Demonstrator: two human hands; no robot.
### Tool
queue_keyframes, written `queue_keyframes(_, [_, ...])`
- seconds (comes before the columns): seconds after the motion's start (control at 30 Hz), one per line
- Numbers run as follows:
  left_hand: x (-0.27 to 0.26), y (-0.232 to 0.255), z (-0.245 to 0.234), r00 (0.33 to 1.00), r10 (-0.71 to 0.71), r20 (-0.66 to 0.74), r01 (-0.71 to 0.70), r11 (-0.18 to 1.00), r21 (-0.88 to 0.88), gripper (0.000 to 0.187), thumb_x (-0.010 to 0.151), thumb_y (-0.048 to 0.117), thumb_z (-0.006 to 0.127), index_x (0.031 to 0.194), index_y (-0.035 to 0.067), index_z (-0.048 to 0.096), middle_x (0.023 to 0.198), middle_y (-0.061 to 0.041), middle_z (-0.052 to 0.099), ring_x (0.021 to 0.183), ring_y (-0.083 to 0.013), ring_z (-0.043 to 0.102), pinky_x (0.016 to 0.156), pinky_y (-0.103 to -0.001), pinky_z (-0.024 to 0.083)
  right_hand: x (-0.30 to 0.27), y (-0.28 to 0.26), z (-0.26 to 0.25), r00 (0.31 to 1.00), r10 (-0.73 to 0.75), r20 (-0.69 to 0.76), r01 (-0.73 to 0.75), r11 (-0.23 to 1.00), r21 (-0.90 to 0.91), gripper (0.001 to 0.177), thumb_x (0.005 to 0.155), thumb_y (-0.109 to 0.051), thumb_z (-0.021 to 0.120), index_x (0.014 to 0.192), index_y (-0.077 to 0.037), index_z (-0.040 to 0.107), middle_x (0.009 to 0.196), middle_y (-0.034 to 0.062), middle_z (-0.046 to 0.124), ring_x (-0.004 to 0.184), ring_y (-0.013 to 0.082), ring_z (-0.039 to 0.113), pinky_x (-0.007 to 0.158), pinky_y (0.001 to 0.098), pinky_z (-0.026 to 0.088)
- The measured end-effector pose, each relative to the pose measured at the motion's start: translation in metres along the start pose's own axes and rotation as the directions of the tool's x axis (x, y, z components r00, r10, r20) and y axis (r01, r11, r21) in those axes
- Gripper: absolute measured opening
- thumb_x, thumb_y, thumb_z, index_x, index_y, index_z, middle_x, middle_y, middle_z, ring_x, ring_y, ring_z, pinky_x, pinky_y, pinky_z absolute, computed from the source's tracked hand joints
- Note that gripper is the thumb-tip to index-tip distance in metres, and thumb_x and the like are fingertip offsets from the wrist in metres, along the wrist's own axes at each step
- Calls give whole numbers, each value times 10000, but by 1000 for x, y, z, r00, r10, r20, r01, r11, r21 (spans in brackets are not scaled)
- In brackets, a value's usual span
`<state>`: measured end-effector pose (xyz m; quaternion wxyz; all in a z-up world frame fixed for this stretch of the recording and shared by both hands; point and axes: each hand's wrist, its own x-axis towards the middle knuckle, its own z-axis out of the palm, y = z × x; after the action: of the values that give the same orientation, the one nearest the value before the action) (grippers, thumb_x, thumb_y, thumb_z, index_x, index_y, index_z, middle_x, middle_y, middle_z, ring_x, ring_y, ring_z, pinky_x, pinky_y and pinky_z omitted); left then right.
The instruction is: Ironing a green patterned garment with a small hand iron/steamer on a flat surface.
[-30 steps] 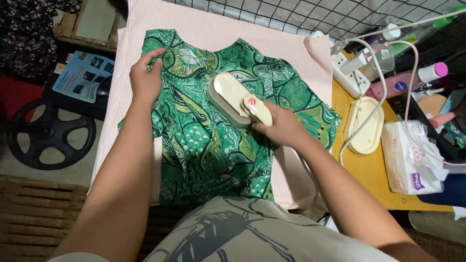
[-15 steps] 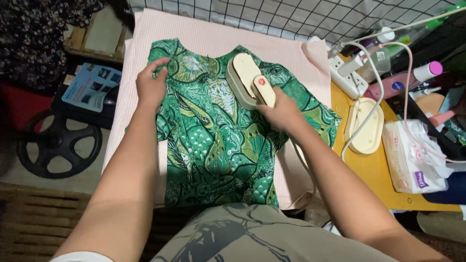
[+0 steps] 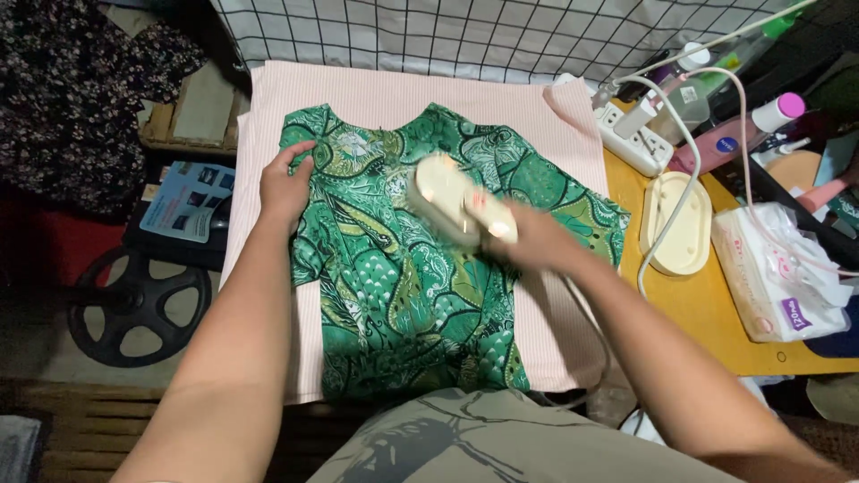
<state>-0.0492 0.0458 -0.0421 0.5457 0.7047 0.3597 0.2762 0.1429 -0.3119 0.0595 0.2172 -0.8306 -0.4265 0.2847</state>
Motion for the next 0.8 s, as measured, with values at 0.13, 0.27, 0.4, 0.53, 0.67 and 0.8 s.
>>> queue_keyframes(0.13, [5,-9,6,999,-52,15,52,998,22,287,975,151,671,1257,147,726,1262,-103,712,1171,-212,655,987,-305,499,-42,-31,1,1000,8,16,-9,998,70,579,741,-345,770,1265,-163,606,1110,123,743,1026,303,722,910,417,539])
queue_keyframes(0.27, [-28,34,26,997,74,-2,-62,850,523,628,888,255,749,1467,145,530,1461,-220,451,1340,-394,425,1085,-542,351,-24,-29,3,979,200,48,-198,979,-48,512,769,-365,750,1240,-206,626,1082,134,765,1006,349,728,888,445,553])
queue_keyframes(0.4, [-86,48,59,954,298,-6,-189,620,761,782,864,284,775,1562,145,451,1610,-233,238,1450,-444,240,1121,-676,225,19,-25,4,976,191,-103,-201,975,-94,510,799,-374,767,1231,-156,607,1120,178,730,1022,393,696,890,477,536])
queue_keyframes(0.53, [-132,48,66,956,281,85,-250,627,738,732,844,320,788,1499,177,493,1580,-146,322,1480,-360,302,1186,-635,244,15,-21,5,974,210,-90,-212,977,-14,530,780,-382,749,1220,-128,601,1092,181,739,976,373,734,873,455,571])
queue_keyframes(0.67, [-145,36,52,993,104,-63,-16,630,776,652,797,329,802,1394,210,569,1551,-188,304,1424,-383,272,1054,-634,251,-44,-16,16,1000,-24,-16,24,1000,1,481,797,-343,725,1200,-104,615,1081,168,729,981,351,715,871,444,551])
queue_keyframes(0.8, [-145,19,42,979,204,-12,-123,635,763,508,871,277,749,1366,246,640,1551,-116,375,1394,-358,327,1072,-582,313,-108,-21,18,986,90,141,-87,996,-27,542,774,-345,750,1266,-185,588,1045,140,763,971,340,742,869,425,569])
